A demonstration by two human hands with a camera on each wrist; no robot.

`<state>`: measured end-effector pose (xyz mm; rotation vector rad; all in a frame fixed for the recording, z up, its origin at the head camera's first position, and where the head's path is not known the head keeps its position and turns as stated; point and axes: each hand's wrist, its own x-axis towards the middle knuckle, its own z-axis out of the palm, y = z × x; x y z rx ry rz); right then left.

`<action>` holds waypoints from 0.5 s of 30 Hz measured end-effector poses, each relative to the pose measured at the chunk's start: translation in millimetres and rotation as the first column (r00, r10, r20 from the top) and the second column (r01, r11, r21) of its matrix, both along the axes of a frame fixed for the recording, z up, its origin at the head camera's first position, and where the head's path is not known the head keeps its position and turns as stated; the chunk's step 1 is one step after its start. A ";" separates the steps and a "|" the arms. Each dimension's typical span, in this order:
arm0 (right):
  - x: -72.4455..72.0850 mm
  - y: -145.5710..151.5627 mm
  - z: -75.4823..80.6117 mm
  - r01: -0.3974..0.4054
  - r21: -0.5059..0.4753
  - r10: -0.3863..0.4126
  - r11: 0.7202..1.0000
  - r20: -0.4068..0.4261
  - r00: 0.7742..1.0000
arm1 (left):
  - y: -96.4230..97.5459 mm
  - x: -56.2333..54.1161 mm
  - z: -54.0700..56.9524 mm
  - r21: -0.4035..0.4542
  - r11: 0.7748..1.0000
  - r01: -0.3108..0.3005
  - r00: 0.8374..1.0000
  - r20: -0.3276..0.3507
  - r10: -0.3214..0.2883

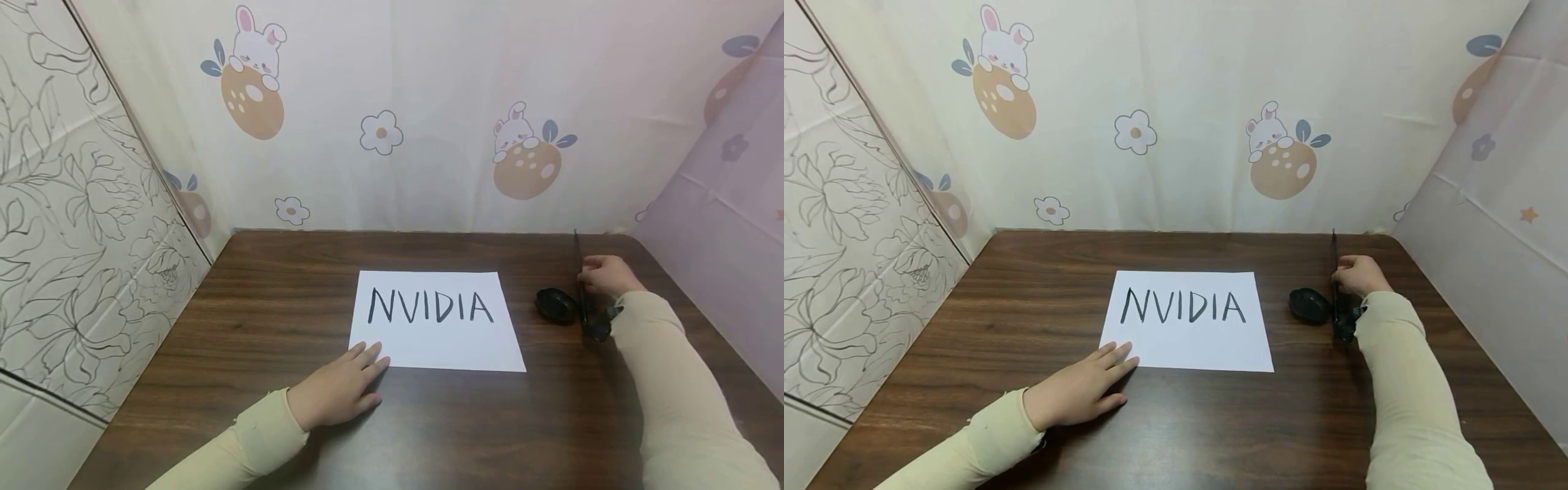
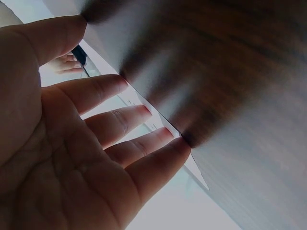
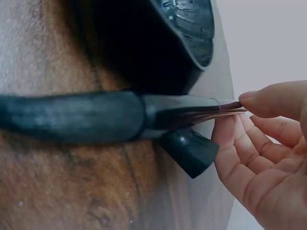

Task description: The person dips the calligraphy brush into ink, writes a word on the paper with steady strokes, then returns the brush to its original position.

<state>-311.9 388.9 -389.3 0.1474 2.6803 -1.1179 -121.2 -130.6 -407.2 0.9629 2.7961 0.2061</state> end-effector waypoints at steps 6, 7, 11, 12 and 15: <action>4.3 -2.1 0.3 -0.014 0.030 0.013 0.999 0.009 1.000 | 0.5 0.0 1.8 0.007 1.000 0.001 1.000 0.002 -0.001; 4.7 -2.3 0.0 -0.013 0.036 0.013 0.999 0.012 1.000 | 0.6 0.0 2.5 0.008 1.000 0.000 1.000 0.005 0.000; 6.9 -4.4 -0.4 -0.014 0.035 0.014 0.999 0.026 1.000 | 0.4 0.3 4.7 0.009 1.000 -0.005 1.000 0.013 0.005; 7.5 -4.8 -0.6 -0.018 0.033 0.017 0.999 0.027 0.999 | 0.3 0.5 5.1 0.009 1.000 -0.007 1.000 0.015 0.007; 9.5 -6.1 -0.2 -0.026 0.025 0.025 0.999 0.027 0.999 | 0.2 1.1 5.8 0.008 1.000 -0.010 1.000 0.018 0.010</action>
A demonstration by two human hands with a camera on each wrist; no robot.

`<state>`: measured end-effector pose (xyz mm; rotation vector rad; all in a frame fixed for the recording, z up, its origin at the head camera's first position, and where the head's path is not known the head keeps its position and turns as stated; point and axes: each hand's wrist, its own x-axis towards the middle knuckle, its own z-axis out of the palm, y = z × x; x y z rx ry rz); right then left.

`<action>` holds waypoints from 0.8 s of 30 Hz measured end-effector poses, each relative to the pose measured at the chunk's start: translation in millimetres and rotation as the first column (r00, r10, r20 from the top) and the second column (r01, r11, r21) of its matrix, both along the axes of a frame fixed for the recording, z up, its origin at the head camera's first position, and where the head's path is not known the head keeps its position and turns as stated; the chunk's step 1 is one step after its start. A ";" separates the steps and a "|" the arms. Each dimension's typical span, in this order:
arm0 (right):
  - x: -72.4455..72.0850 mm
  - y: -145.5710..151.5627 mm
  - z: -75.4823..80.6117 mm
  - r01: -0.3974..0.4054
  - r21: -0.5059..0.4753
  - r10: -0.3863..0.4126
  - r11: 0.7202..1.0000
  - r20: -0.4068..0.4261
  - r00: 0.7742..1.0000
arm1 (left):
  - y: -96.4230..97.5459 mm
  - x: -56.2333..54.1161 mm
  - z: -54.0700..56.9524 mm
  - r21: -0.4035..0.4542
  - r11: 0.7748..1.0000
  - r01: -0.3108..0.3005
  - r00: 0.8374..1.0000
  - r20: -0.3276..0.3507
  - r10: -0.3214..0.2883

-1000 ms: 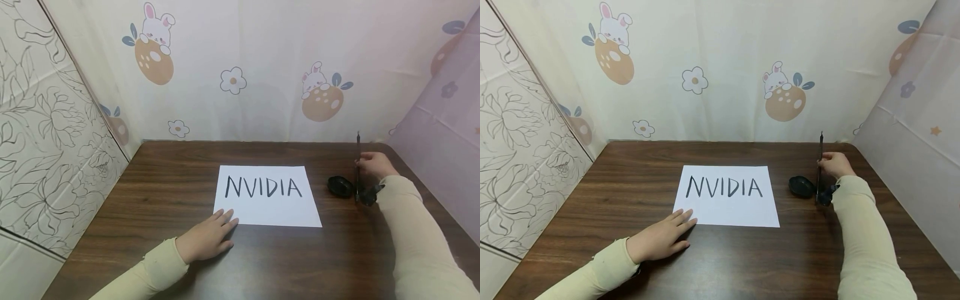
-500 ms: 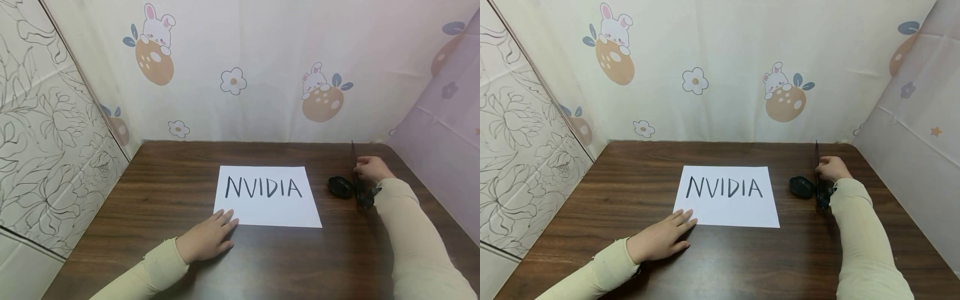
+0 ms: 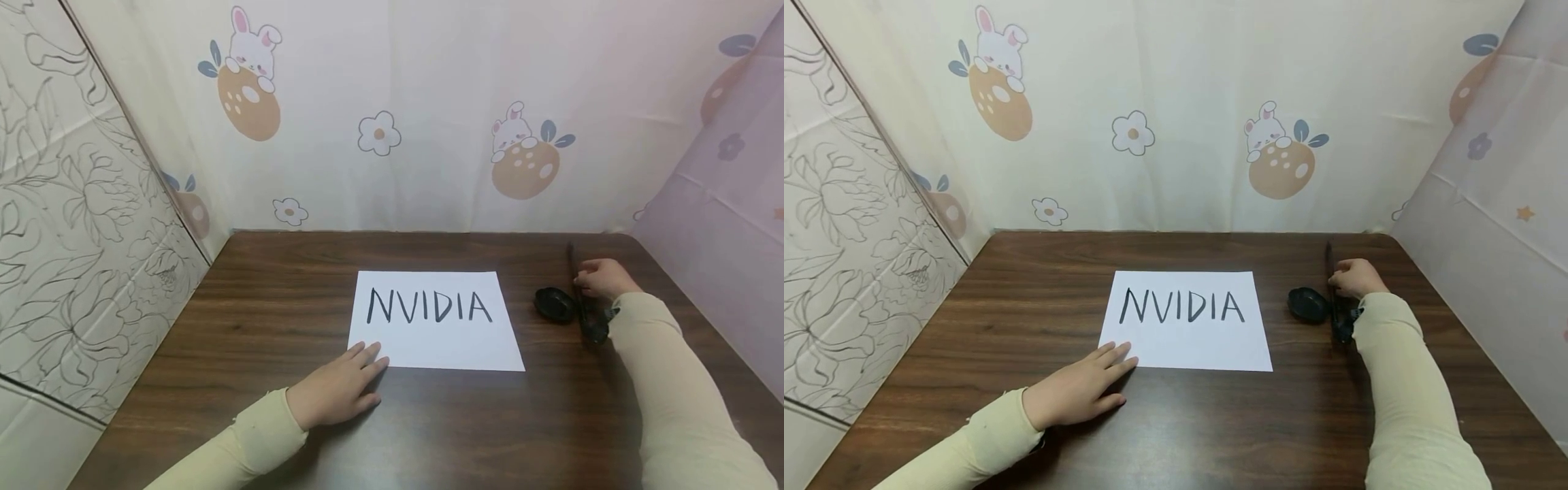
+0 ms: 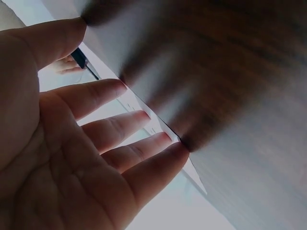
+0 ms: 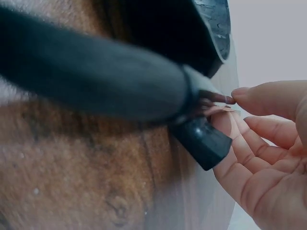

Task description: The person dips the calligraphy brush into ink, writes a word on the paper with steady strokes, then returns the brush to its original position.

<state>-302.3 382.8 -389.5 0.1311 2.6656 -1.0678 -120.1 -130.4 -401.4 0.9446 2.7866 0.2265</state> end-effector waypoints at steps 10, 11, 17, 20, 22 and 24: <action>-2.7 1.5 2.0 -0.029 0.023 0.028 0.999 0.026 0.999 | -0.7 0.8 0.9 -0.005 1.000 0.003 1.000 -0.016 -0.003; -4.0 2.4 2.2 -0.031 0.025 0.030 0.999 0.034 0.999 | -0.7 0.7 1.4 -0.007 1.000 0.004 1.000 -0.019 -0.004; -4.3 2.5 9.5 -0.060 0.067 0.058 0.996 0.037 0.998 | -1.4 -0.3 2.7 -0.009 1.000 0.012 0.999 -0.042 -0.012; 0.4 -4.3 19.8 -0.082 0.171 0.084 0.982 -0.005 0.996 | -3.8 -2.4 4.3 0.015 1.000 0.020 0.997 -0.075 -0.019; 3.1 -10.7 28.1 -0.074 0.239 0.088 0.968 -0.049 0.995 | -6.1 -5.6 6.1 0.032 0.999 0.030 0.993 -0.115 -0.026; 5.9 -18.6 36.1 -0.051 0.269 0.083 0.962 -0.107 0.991 | -8.5 -10.5 9.2 0.044 0.998 0.034 0.988 -0.154 -0.027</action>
